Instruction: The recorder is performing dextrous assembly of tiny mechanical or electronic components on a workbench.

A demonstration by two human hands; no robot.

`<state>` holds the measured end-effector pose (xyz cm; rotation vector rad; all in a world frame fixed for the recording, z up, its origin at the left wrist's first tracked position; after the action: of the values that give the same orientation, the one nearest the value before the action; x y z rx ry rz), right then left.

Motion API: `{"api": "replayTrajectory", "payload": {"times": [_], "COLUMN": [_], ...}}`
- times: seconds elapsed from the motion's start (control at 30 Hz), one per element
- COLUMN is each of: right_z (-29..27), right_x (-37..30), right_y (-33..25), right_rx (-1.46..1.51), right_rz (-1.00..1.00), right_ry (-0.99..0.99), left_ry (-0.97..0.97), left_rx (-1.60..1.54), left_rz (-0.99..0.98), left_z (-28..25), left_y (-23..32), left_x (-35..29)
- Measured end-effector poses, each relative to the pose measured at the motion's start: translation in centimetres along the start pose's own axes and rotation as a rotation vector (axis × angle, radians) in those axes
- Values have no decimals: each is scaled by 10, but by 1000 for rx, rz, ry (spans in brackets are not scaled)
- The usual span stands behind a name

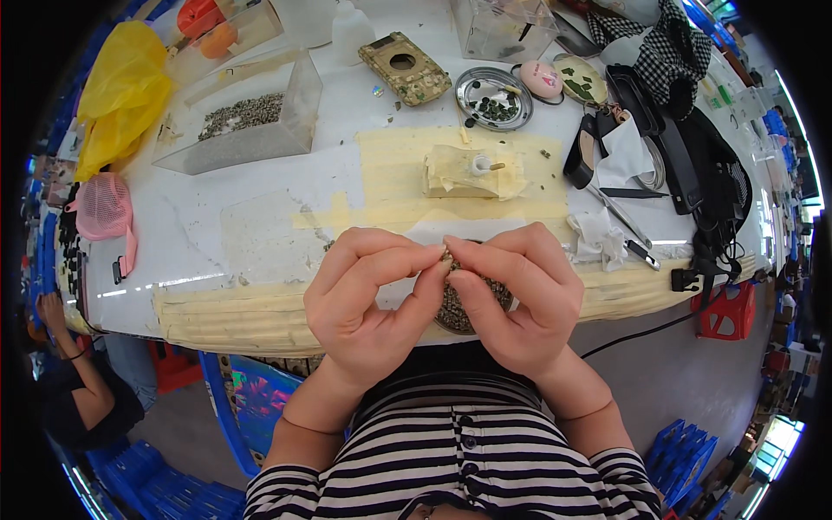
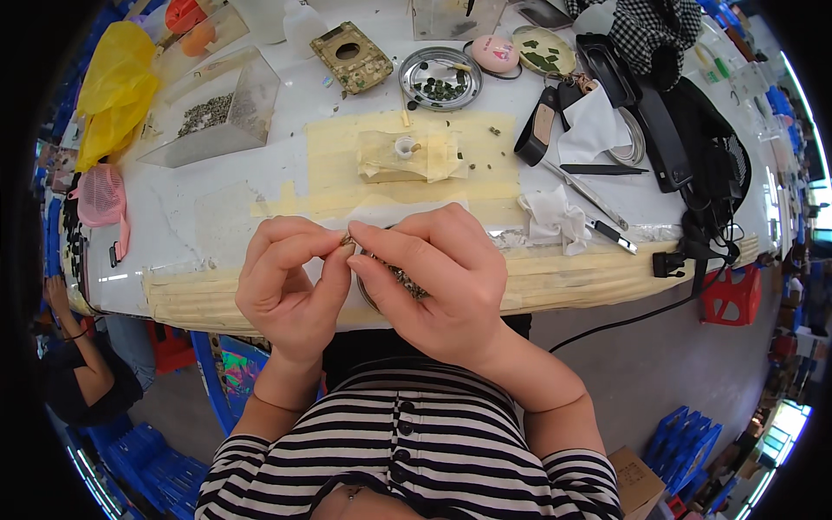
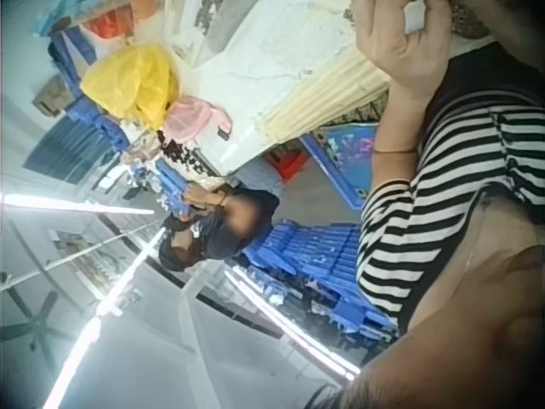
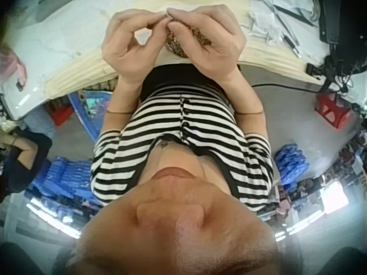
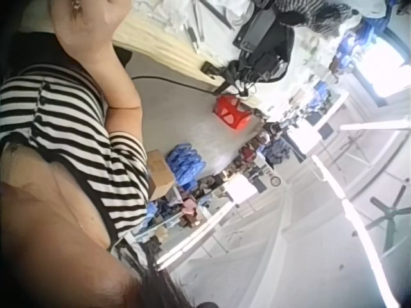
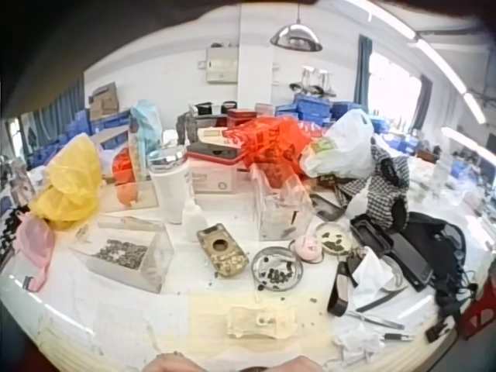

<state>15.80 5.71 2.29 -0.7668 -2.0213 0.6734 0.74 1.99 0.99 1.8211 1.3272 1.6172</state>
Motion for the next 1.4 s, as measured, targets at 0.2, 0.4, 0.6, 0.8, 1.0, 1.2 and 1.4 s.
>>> {"api": "replayTrajectory", "payload": {"times": [0.2,0.4,0.6,0.8,1.0,1.2,1.4], "right_z": [0,-9,0,2,-5,-1,1], "right_x": [-1,4,0,0,3,1,0], "right_y": [4,-12,0,4,-11,-1,4], "right_rx": [376,12,115,388,-54,16,368], "right_rz": [194,-86,64,210,-87,19,206], "right_ry": [-64,-94,-30,-59,-45,-17,-46], "left_ry": [-9,-30,3,-4,-13,6,-3], "left_rx": [14,42,-9,8,29,-18,-3], "left_rz": [42,2,-21,19,-12,-19,12], "left_z": [-1,-1,-1,-1,0,1,-1], "left_y": [0,1,-1,1,0,0,0], "left_x": [1,2,-1,1,1,0,1]}}
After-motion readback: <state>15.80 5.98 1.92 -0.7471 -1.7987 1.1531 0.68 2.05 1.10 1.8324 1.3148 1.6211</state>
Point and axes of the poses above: each hand's wrist, its own x-axis towards the middle knuckle, its own z-axis out of the palm, y = z × x, the point moved 2 cm from there along x, towards the middle knuckle, and after that the axes turned 9 degrees about -y, right-handed, at the moved point
